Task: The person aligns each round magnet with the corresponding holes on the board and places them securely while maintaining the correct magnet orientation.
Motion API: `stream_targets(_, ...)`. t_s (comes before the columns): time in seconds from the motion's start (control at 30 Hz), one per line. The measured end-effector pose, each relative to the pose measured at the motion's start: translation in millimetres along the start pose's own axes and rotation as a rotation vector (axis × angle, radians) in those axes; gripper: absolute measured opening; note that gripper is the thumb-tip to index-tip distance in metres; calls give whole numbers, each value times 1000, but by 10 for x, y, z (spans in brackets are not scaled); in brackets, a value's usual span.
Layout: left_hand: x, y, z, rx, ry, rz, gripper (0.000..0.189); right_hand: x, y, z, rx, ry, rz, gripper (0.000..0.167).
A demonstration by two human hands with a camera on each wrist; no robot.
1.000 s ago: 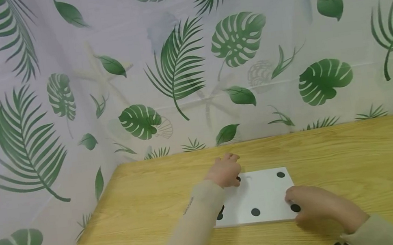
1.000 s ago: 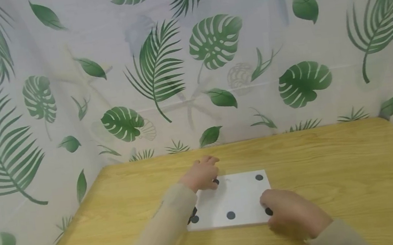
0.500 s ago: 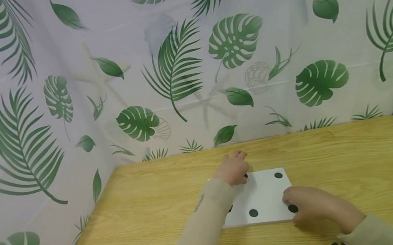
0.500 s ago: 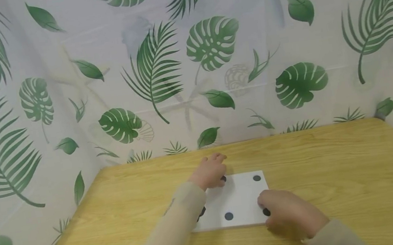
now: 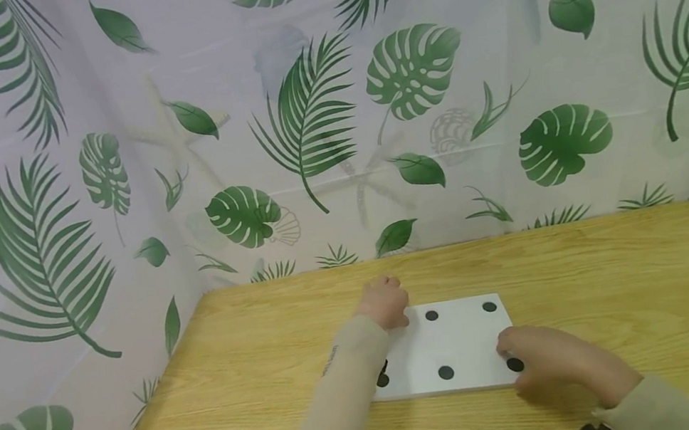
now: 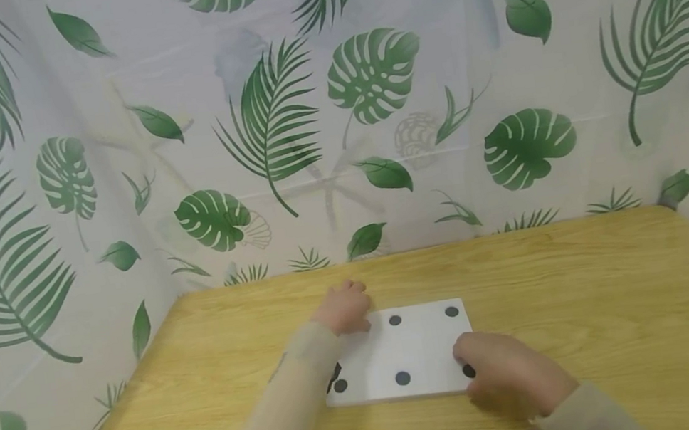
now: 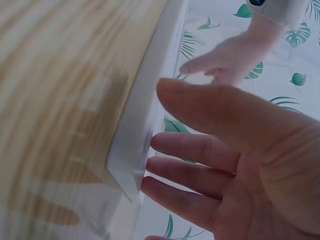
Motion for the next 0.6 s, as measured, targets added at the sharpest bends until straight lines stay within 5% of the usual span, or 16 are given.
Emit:
stream_targets(0.23, -138, 104, -132, -159, 125, 24, 15, -22, -4, 7, 12, 10, 21, 45)
stream_targets(0.47, -195, 161, -173, -175, 143, 7, 19, -13, -22, 4, 9, 56, 11, 51)
stream_targets(0.6, -278, 190, -152, -169, 93, 25, 33, -4, 7, -4, 18, 48, 18, 51)
Point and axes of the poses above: each hand's wrist, its own x-axis towards the middle knuckle, its own z-axis out of the back of the hand, y = z × x, the point moved 3 cm from there along x, towards the middle knuckle, and after that the axes turned 15 degrees about x, right-handed, at the moved point
